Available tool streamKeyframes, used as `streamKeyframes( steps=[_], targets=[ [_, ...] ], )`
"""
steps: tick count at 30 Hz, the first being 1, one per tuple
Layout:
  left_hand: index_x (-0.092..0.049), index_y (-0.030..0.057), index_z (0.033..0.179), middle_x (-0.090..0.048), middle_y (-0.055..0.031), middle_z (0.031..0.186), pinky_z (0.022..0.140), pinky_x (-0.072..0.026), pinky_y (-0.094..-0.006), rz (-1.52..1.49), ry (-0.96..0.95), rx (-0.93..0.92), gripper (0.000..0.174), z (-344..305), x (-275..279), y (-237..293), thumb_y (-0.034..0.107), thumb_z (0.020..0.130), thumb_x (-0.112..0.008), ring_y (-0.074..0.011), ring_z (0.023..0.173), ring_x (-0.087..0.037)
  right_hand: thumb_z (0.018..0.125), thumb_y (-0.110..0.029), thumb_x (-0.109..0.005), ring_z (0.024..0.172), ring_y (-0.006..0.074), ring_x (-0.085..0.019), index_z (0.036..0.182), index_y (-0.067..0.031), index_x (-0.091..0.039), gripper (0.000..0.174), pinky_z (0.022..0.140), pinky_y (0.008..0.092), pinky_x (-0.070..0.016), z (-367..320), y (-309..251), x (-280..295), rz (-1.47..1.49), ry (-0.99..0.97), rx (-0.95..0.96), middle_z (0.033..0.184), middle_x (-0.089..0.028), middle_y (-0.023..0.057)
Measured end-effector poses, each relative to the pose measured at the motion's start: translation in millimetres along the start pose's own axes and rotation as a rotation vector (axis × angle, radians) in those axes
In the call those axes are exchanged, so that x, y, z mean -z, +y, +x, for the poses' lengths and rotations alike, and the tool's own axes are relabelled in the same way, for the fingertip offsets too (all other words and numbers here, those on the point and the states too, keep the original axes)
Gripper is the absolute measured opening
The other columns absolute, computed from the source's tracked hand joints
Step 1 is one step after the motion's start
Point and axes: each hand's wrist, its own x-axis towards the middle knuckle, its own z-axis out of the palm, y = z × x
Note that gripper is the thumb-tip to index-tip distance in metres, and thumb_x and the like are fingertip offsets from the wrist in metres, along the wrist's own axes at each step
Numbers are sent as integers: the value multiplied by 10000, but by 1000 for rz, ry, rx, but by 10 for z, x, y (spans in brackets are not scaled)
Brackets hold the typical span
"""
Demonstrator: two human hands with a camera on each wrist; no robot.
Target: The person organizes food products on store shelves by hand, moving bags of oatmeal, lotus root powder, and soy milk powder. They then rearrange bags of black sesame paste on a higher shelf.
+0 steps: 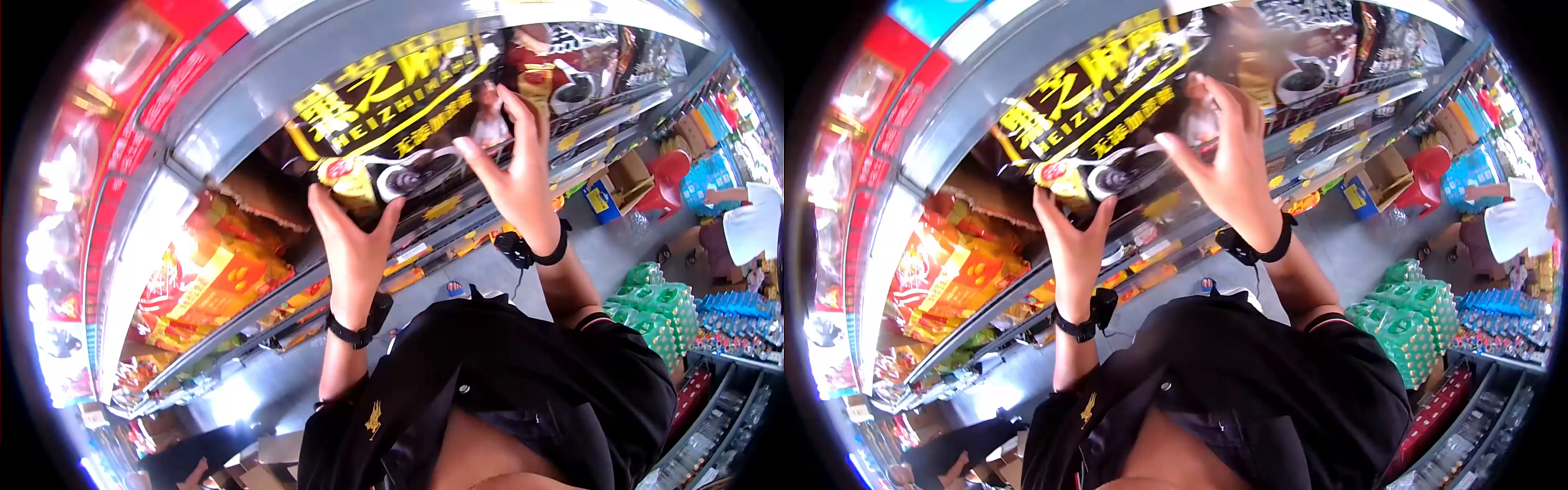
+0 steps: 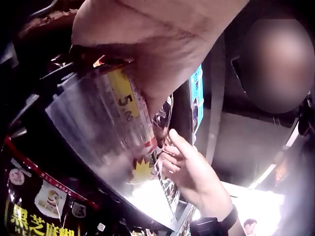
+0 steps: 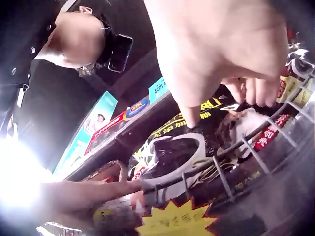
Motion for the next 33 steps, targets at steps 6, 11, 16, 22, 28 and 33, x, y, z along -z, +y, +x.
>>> streamKeyframes(
  steps=[6,11,16,22,28,33],
  targets=[
    [-301,-176,1533,-345,-388,1588,1265,-258,-465,60,-22,144,1171,78,31,27,387,747,-960,-461,1525,-321,735,-538,-922,1326,478,-479,1485,183,-313,1205,1131,504,-406,95,143,129,69,-220,-113,1410,-496,332],
    [-370,-60,1545,-555,-176,1435,1134,-394,-354,-191,-39,223,910,174,12,304,120,828,-900,-218,1269,-532,733,-402,-963,1363,364,-571,1587,107,-122,1301,1134,408,-439,216,278,47,254,-351,-181,1509,-516,264],
    [-407,-15,1520,-560,-122,1414,1112,-412,-354,-242,6,127,804,146,-36,153,66,862,-862,-213,1266,-548,727,-287,-976,1424,296,-527,1607,60,-127,1271,1185,385,-416,328,193,70,490,-345,-278,1515,-503,238],
    [-425,-24,1477,-589,-115,1365,1092,-435,-352,-307,35,141,783,130,-39,134,101,858,-887,-204,1225,-571,702,-280,-991,1409,284,-535,1572,89,-194,1236,1175,406,-447,286,324,-66,664,-324,-192,1489,-508,229],
    [-502,-22,1401,-602,-74,1270,1039,-465,-315,-243,8,216,618,137,103,68,6,872,-820,-162,1124,-591,711,-350,-982,1402,306,-557,1571,68,-204,1232,1153,387,-459,255,355,-2,481,-368,-239,1489,-515,246],
    [-552,-11,1361,-653,-34,1221,959,-457,-241,-487,91,154,412,135,198,83,46,991,-723,-94,1083,-601,854,-175,-899,1372,218,-516,1619,-9,-189,1057,1120,382,-494,326,373,21,758,-337,-319,1506,-463,140]
  ],
)
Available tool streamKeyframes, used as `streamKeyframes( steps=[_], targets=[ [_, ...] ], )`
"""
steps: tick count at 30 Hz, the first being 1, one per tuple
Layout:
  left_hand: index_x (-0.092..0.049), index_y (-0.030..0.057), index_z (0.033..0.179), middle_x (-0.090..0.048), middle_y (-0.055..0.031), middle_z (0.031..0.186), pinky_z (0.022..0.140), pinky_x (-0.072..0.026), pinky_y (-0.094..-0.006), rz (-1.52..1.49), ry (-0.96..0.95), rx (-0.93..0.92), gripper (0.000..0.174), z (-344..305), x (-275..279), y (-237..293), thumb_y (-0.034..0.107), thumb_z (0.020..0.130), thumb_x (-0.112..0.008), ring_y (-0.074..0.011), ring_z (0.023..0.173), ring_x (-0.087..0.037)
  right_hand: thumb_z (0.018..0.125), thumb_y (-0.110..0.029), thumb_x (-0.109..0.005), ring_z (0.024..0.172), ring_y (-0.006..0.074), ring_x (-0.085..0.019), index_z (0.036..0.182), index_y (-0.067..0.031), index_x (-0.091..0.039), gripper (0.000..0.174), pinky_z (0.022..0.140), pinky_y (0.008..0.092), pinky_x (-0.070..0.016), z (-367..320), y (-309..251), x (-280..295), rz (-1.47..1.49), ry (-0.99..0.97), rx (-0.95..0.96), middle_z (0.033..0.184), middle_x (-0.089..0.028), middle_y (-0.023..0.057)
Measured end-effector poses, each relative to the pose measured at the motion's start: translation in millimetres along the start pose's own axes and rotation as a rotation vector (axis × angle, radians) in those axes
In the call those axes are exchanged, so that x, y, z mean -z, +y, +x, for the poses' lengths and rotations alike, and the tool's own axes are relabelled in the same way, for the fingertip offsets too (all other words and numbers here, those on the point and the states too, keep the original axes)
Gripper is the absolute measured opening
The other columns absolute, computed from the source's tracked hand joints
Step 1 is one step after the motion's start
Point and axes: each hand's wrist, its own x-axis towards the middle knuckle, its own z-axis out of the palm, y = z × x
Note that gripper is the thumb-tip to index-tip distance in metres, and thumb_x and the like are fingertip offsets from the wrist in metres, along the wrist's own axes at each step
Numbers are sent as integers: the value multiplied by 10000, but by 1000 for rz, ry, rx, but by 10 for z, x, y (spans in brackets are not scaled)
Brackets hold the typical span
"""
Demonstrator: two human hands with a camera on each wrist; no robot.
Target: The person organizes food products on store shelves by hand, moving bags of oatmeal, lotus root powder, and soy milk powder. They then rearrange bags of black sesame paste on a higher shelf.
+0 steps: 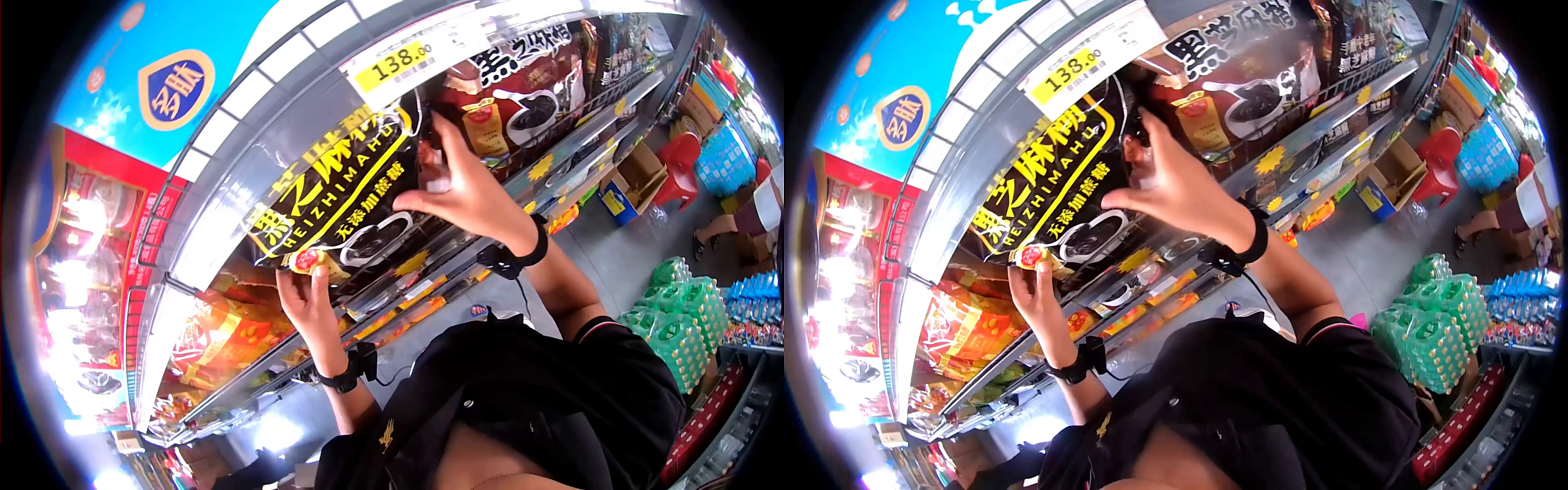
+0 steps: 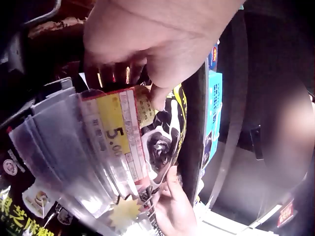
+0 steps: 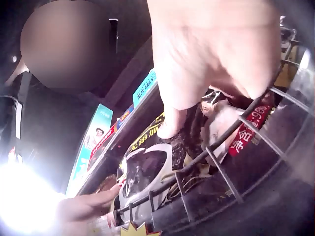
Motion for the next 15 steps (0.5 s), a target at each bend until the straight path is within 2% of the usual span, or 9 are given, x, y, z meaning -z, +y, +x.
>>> streamKeyframes(
  steps=[1,2,6,8,10,12,13,15],
  targets=[
    [-571,-19,1348,-659,-49,1235,977,-467,-267,34,-7,-7,390,-3,19,-5,92,1004,-719,-113,1092,-609,889,-94,-856,1349,189,-510,1628,-19,-196,994,1082,379,-521,50,40,-4,7,47,93,1510,-441,103],
    [-591,-26,1334,-666,-64,1248,995,-476,-294,66,-15,-12,379,-10,34,-4,138,1017,-715,-133,1101,-616,885,-79,-857,1340,177,-515,1625,-18,-214,982,1055,362,-534,52,-4,14,140,37,-29,1514,-436,95],
    [-605,-20,1317,-675,-45,1219,994,-471,-287,13,-42,2,379,20,12,41,159,1009,-732,-123,1077,-619,893,-89,-852,1295,146,-539,1606,-18,-255,932,1036,329,-534,88,26,25,161,2,-47,1459,-494,73],
    [-593,-13,1345,-674,-56,1234,988,-492,-289,-113,-31,14,374,39,22,-27,78,1004,-716,-125,1088,-633,898,-101,-850,1289,147,-545,1600,-11,-258,922,1045,328,-526,109,38,27,101,4,-10,1429,-519,72],
    [-571,-10,1377,-670,-69,1257,1001,-503,-303,-174,-10,27,401,53,23,-68,39,1001,-703,-139,1106,-641,893,-153,-867,1177,125,-549,1559,13,-338,867,993,284,-509,107,53,15,91,51,31,1361,-544,62],
    [-538,-9,1423,-661,-90,1304,1042,-511,-330,-214,-27,38,453,81,42,-120,18,998,-693,-172,1160,-648,898,-167,-865,1119,120,-534,1540,13,-372,830,970,276,-501,122,38,27,116,61,11,1338,-542,55],
    [-520,-9,1443,-654,-86,1323,1053,-494,-321,-260,-21,59,493,79,30,-118,12,986,-704,-167,1178,-638,918,-154,-842,1036,89,-532,1534,-1,-382,784,870,245,-512,124,69,26,66,83,45,1244,-549,20],
    [-502,-7,1462,-647,-87,1343,1078,-483,-327,-325,-16,94,532,81,35,-134,-17,971,-705,-173,1216,-627,927,-144,-832,972,65,-518,1534,-14,-384,765,792,222,-497,109,70,17,99,82,26,1180,-537,-5]
  ],
)
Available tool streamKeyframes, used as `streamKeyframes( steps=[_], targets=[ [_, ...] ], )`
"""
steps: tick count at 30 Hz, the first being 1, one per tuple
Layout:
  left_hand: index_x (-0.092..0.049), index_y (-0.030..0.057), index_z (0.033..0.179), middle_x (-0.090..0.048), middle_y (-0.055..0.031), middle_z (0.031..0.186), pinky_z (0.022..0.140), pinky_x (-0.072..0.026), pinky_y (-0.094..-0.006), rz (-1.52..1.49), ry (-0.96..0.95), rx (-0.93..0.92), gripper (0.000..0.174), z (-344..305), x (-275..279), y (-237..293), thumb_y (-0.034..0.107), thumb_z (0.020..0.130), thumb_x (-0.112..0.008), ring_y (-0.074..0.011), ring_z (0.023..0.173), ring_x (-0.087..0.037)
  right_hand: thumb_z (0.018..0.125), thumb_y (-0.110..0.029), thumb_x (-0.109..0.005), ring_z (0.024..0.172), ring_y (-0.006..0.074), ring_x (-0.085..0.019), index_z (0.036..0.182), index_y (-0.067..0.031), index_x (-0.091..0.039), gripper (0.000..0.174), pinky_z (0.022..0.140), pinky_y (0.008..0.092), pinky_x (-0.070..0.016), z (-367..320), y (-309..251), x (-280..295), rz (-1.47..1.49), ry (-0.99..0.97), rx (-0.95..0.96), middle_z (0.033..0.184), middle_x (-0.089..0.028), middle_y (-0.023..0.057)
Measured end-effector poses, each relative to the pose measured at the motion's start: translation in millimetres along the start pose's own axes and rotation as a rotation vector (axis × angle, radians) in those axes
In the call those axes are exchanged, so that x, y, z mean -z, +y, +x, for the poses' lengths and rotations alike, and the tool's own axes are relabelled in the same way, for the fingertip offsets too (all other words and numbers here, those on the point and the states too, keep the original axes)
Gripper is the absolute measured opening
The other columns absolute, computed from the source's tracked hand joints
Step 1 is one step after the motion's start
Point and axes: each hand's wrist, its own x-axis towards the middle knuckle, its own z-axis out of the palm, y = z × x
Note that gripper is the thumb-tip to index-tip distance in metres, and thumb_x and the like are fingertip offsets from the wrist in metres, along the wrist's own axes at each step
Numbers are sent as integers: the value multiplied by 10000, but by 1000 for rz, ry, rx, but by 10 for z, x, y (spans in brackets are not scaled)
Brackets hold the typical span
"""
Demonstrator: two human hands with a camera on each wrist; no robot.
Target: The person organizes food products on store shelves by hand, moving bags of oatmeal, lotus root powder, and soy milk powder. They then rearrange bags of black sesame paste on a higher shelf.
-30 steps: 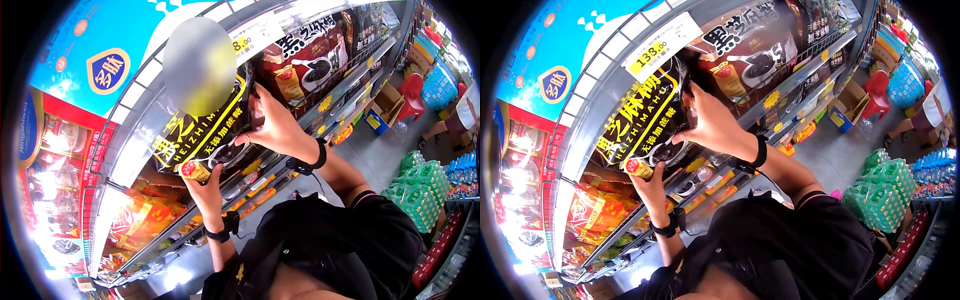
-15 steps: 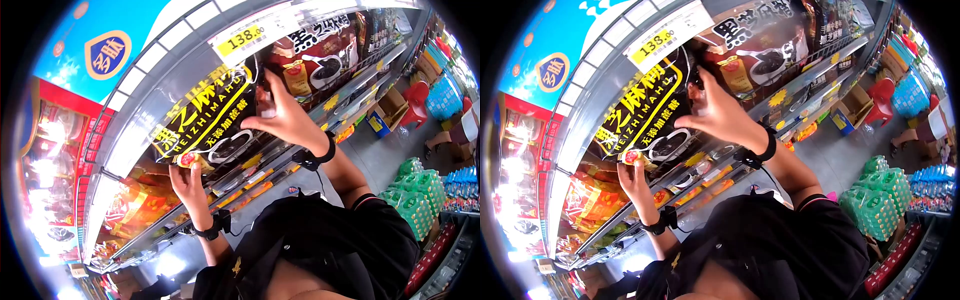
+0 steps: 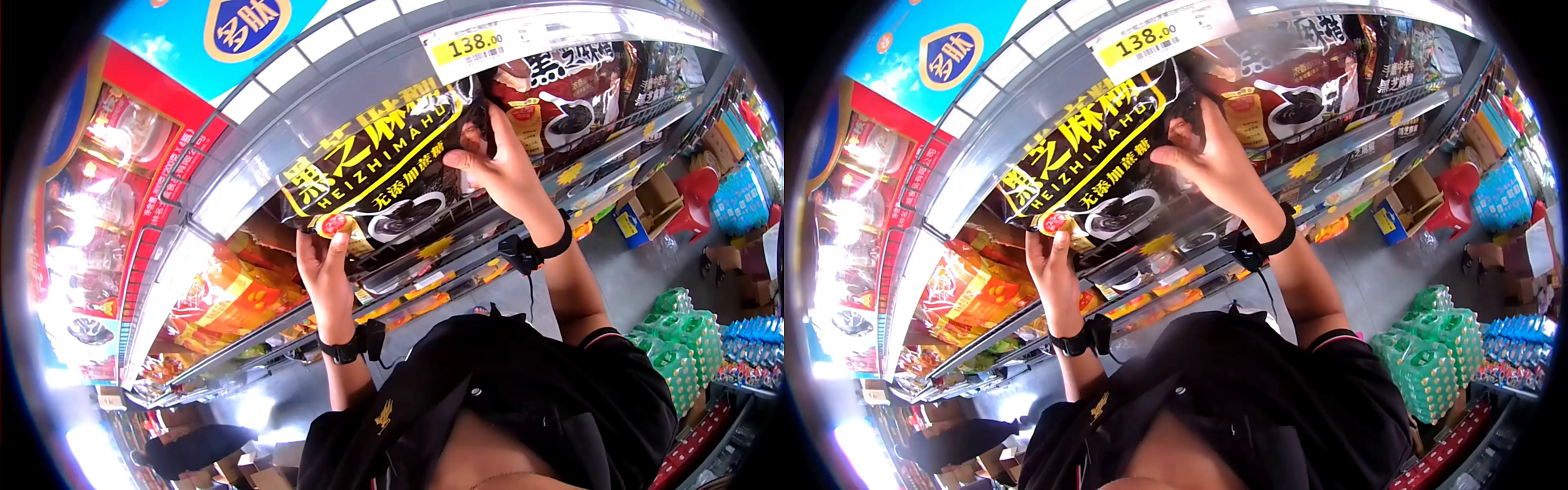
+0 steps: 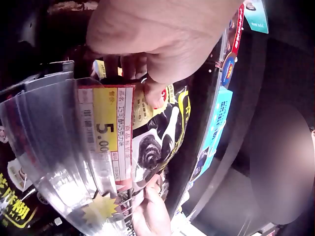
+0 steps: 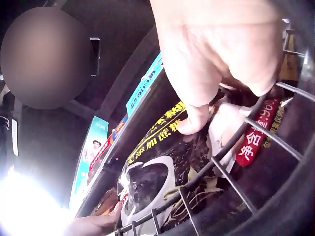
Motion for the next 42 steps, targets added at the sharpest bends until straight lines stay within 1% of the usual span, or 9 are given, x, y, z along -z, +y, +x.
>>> streamKeyframes(
  steps=[3,5,6,10,13,18,25,30,42],
  targets=[
    [-517,-4,1439,-659,-93,1314,1053,-512,-335,-45,-27,16,520,2,6,26,-13,960,-720,-187,1173,-659,945,-136,-814,901,39,-499,1541,-33,-375,748,687,197,-463,-12,24,-3,4,-12,-34,1095,-510,-36],
    [-529,-15,1413,-658,-102,1296,1044,-536,-357,-42,-28,13,462,-2,2,44,7,986,-705,-197,1162,-663,957,-126,-806,1092,84,-574,1479,0,-371,691,944,239,-495,-13,39,4,-19,-21,-44,1218,-551,32],
    [-535,-19,1408,-663,-100,1288,1037,-535,-347,-30,-20,9,457,-6,-2,48,10,986,-708,-192,1156,-664,958,-126,-804,1078,82,-565,1486,6,-354,706,939,233,-491,-17,47,3,-20,-23,-31,1197,-547,27],
    [-565,-20,1376,-683,-65,1249,1020,-502,-283,23,6,41,403,-12,1,103,50,1005,-706,-139,1129,-657,935,-160,-826,911,44,-477,1525,-33,-387,746,732,185,-453,-20,60,-40,18,15,-33,1057,-516,-34],
    [-586,-45,1316,-688,-39,1164,994,-478,-234,125,35,42,314,32,136,83,65,1034,-670,-98,1108,-633,951,-143,-813,970,68,-530,1476,-20,-383,689,844,215,-478,-28,42,-33,-40,-12,-37,1041,-541,-9],
    [-620,-77,1233,-726,-63,1133,927,-499,-214,275,122,-77,260,-16,32,238,65,1027,-689,-83,1039,-654,953,-157,-813,929,58,-516,1374,-36,-446,572,791,206,-469,-37,8,-68,19,17,-102,1027,-536,-15],
    [-629,-82,1236,-737,-67,1116,899,-516,-202,231,121,-73,289,-17,-16,257,69,1007,-723,-75,1004,-671,970,-201,-801,892,67,-477,1311,-31,-458,513,782,204,-442,-23,-14,-73,-87,-4,-55,1006,-503,-26],
    [-657,-65,1148,-670,29,906,683,-408,-153,309,110,-97,258,17,15,262,138,1013,-740,9,785,-522,974,-212,-798,896,55,-464,1360,-1,-442,566,748,193,-425,-28,-5,-99,-74,15,-58,1038,-508,-18],
    [-688,-37,1074,-631,59,818,618,-364,-174,380,52,-142,254,115,77,321,202,1012,-748,9,706,-450,968,-270,-805,873,55,-499,1334,-28,-462,557,679,206,-452,-18,59,-42,-133,-8,-30,1032,-540,-22]
  ],
)
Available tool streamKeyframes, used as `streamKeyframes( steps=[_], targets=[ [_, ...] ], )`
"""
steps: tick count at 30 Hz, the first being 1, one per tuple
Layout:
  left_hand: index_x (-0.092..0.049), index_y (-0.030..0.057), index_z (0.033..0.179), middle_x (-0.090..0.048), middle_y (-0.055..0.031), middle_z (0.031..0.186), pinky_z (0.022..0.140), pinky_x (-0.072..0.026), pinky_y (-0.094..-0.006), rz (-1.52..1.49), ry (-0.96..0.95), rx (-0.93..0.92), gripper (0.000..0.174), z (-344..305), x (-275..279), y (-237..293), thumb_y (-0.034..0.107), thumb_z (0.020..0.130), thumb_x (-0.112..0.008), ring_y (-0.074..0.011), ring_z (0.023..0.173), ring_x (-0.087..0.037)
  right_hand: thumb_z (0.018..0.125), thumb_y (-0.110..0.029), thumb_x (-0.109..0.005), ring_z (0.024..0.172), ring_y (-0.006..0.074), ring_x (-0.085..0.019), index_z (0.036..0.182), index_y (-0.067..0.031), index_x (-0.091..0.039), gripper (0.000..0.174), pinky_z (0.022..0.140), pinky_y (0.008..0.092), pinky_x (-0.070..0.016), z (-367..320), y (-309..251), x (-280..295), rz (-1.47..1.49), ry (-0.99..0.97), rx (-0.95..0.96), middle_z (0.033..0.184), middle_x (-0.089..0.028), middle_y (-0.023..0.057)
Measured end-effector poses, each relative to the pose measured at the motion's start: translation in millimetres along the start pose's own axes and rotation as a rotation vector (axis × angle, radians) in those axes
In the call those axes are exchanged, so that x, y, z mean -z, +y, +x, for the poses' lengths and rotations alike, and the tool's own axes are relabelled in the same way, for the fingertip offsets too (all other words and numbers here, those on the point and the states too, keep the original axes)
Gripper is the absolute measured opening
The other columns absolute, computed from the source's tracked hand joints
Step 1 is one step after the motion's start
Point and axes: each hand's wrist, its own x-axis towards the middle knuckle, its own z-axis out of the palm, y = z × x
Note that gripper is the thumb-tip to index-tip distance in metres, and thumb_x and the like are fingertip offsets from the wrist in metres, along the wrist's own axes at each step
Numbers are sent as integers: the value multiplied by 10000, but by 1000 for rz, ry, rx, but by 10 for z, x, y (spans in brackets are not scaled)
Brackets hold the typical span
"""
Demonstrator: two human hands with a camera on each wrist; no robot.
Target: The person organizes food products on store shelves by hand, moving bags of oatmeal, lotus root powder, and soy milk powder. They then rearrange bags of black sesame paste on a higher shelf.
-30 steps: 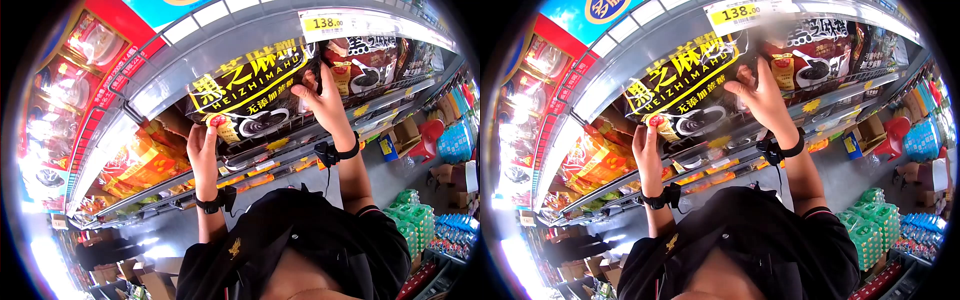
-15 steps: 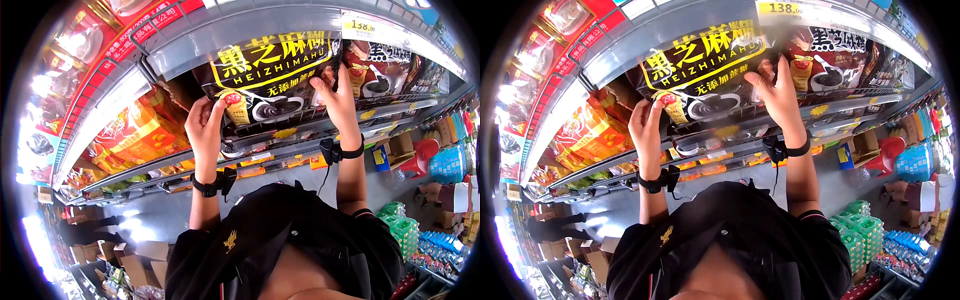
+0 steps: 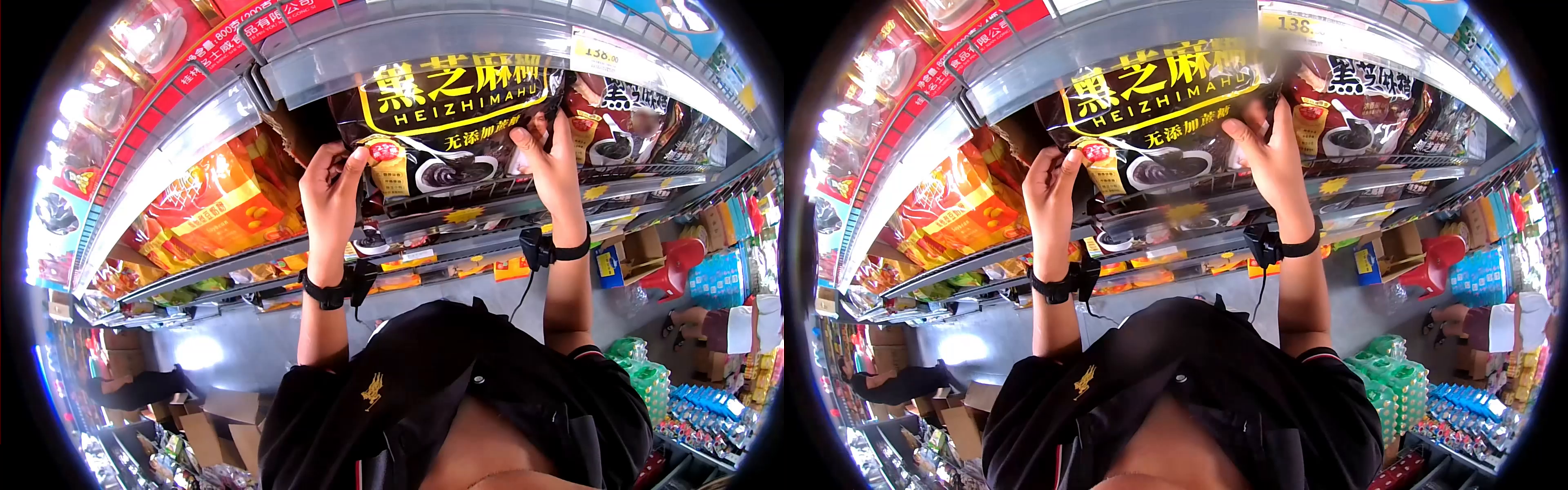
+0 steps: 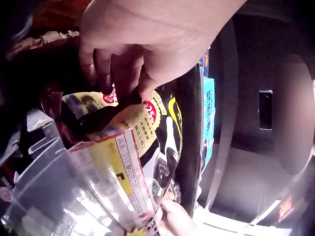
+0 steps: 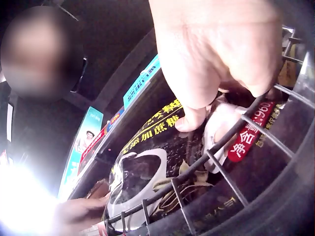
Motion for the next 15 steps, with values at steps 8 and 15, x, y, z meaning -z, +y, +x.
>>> streamKeyframes(
  steps=[8,15],
  targets=[
    [-693,-42,1027,-597,66,780,607,-359,-188,66,13,0,274,26,19,66,224,1005,-758,1,697,-438,965,-304,-806,902,57,-532,1365,-42,-464,588,715,203,-474,-12,-38,-37,7,13,-41,1037,-559,-23],
    [-677,-28,956,-523,82,724,577,-302,-211,115,40,-72,291,121,-29,-4,248,1016,-744,-9,671,-379,958,-291,-814,927,57,-511,1395,-46,-466,610,752,202,-467,2,9,-33,22,18,-4,1048,-521,-32]
  ],
)
